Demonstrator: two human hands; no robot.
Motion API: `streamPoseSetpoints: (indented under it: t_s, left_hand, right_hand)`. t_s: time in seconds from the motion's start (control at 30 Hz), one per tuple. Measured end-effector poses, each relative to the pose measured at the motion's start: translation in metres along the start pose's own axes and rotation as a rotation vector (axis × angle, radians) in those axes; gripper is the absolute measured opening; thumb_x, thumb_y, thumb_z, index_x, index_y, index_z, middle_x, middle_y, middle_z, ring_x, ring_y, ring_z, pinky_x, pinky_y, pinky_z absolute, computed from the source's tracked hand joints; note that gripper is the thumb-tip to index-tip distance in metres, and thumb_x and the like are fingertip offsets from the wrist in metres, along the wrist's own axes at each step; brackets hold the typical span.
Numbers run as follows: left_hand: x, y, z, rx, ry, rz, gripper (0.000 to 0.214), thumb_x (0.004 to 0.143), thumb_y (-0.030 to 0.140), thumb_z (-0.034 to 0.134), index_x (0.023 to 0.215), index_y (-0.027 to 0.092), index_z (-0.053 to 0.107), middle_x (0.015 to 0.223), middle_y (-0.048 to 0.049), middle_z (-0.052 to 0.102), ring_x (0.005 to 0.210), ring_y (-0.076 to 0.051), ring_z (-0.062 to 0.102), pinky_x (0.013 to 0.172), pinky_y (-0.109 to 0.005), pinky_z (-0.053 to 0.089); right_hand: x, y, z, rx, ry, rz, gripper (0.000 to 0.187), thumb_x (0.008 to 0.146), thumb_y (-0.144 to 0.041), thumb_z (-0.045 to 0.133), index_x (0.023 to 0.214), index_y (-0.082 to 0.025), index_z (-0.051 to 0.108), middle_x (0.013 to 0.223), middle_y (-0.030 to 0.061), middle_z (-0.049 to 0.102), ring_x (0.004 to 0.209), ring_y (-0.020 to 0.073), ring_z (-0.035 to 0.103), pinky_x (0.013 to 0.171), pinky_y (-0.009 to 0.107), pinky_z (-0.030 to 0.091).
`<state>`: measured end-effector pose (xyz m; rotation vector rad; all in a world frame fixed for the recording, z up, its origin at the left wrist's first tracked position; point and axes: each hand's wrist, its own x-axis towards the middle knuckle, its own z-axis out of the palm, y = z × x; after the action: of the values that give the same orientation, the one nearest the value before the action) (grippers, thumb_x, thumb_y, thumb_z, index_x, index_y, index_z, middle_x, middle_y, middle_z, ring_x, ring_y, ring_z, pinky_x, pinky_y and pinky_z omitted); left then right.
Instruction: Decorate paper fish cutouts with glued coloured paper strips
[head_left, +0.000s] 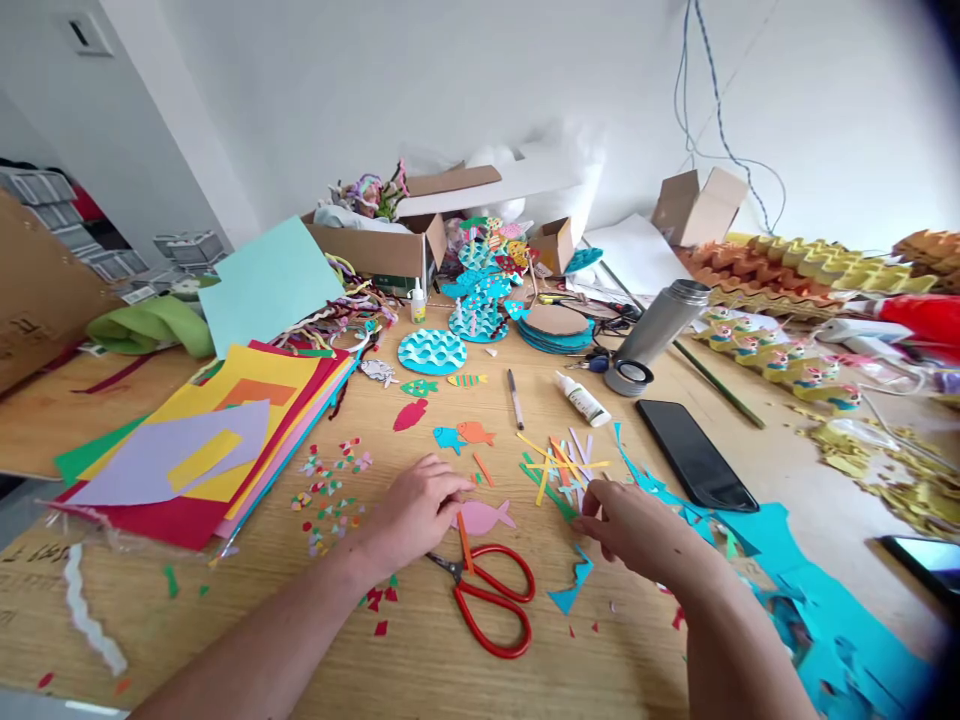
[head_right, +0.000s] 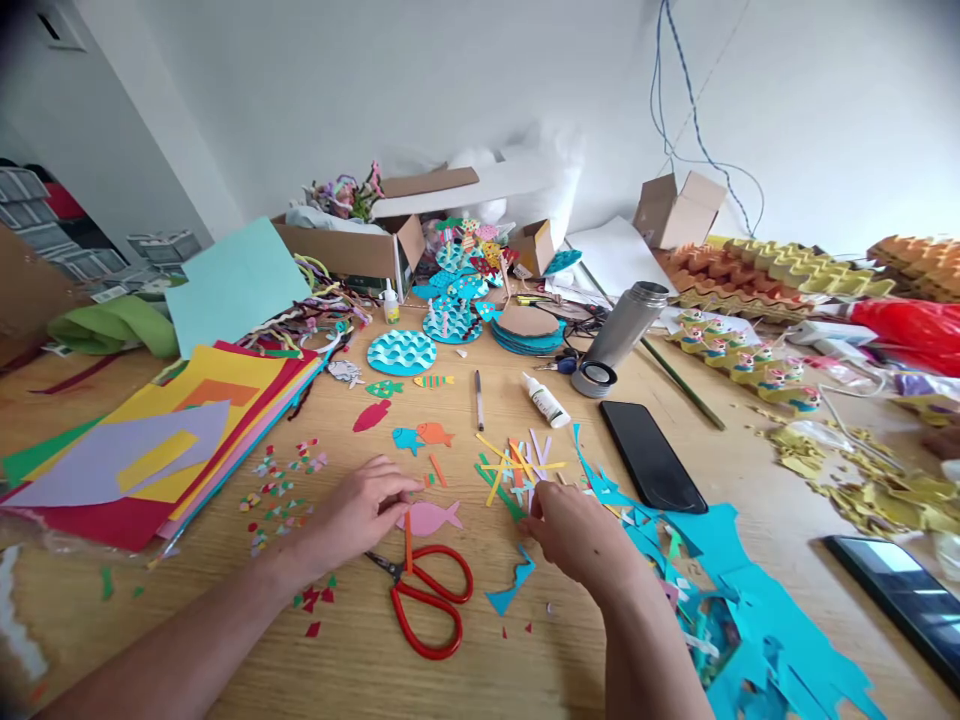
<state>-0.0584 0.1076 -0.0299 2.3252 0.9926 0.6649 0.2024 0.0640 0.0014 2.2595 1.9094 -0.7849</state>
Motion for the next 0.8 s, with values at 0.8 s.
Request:
streamPoseSetpoints:
  t_s: [0.8]
  left_hand:
    - [0.000, -0.001, 0.001, 0.013, 0.002, -0.032, 0.030, 0.074, 0.001, 0.059, 0.095, 0.018, 0.070, 0.082, -0.0027, 0.067, 0.084, -0.017, 0.057, 0.077, -0.028, 0.045]
  right_hand:
    - [-0.014, 0.011, -0.008, 0.426, -0.090, -0.060, 0.030, 0.073, -0.051, 0.054, 0.066, -0.023, 0.047, 0.050, -0.0021, 0.055, 0.040, 0.0095, 0.038, 0.037, 0.021, 0.030]
